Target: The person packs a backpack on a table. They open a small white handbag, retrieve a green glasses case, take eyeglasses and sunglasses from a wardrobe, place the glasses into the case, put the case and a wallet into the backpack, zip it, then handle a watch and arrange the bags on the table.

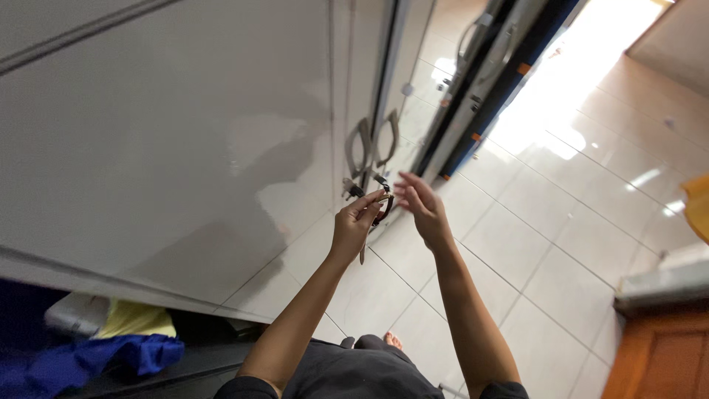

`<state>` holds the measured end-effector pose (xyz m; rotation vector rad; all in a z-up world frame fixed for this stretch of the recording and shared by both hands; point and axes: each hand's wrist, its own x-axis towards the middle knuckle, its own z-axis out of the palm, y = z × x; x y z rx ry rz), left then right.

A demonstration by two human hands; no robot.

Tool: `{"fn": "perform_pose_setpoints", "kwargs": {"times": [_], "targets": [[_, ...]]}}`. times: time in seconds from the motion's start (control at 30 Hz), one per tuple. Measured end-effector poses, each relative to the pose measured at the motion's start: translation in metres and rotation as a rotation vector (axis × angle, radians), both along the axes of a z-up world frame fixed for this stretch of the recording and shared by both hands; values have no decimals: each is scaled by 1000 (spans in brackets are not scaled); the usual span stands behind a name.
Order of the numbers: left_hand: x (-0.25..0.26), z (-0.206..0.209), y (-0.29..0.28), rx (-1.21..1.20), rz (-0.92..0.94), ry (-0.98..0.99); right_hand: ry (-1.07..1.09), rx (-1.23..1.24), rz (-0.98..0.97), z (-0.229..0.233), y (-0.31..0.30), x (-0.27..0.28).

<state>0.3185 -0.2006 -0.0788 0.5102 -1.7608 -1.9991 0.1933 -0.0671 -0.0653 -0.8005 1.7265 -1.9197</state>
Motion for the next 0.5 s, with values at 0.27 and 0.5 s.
{"fn": "perform_pose_setpoints", "kwargs": {"times": [0.27, 0.5], "targets": [[-6, -32, 47, 26, -271, 37, -191, 79, -80, -34, 82, 39], [-11, -35, 102, -15, -484, 115, -380, -149, -247, -38, 144, 79]]}}
